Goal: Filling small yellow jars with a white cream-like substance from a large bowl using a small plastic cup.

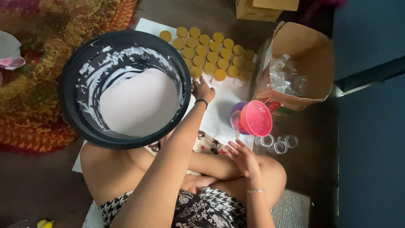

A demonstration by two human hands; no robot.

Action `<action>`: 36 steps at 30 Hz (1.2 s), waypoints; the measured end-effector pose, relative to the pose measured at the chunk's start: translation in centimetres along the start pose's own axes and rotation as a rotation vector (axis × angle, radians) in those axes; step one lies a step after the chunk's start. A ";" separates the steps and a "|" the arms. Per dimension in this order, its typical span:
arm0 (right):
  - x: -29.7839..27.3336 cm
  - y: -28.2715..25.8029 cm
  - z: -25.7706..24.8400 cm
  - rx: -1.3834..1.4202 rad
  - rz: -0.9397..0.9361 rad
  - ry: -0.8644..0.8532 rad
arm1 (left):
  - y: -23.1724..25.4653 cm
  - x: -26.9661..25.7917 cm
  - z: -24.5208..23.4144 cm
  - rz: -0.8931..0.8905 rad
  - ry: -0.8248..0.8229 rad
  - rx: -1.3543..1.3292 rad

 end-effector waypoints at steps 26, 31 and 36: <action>2.3 -1.3 -3.1 0.104 -0.005 -0.561 | -4.3 4.7 4.3 0.152 0.426 -0.186; 2.6 -0.9 -3.7 0.106 -0.010 -0.540 | -3.5 0.8 5.5 0.298 0.432 -0.281; 3.7 0.9 -6.0 -0.089 -0.102 -0.491 | 0.4 -7.2 2.0 0.375 0.446 -0.642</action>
Point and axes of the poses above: each hand's wrist, its own x-axis towards the middle knuckle, its own z-axis out of the palm, y = z × x, the point moved 2 cm from there along x, towards the middle knuckle, and after that the axes turned 9 degrees about z, right-handed, at the moved point
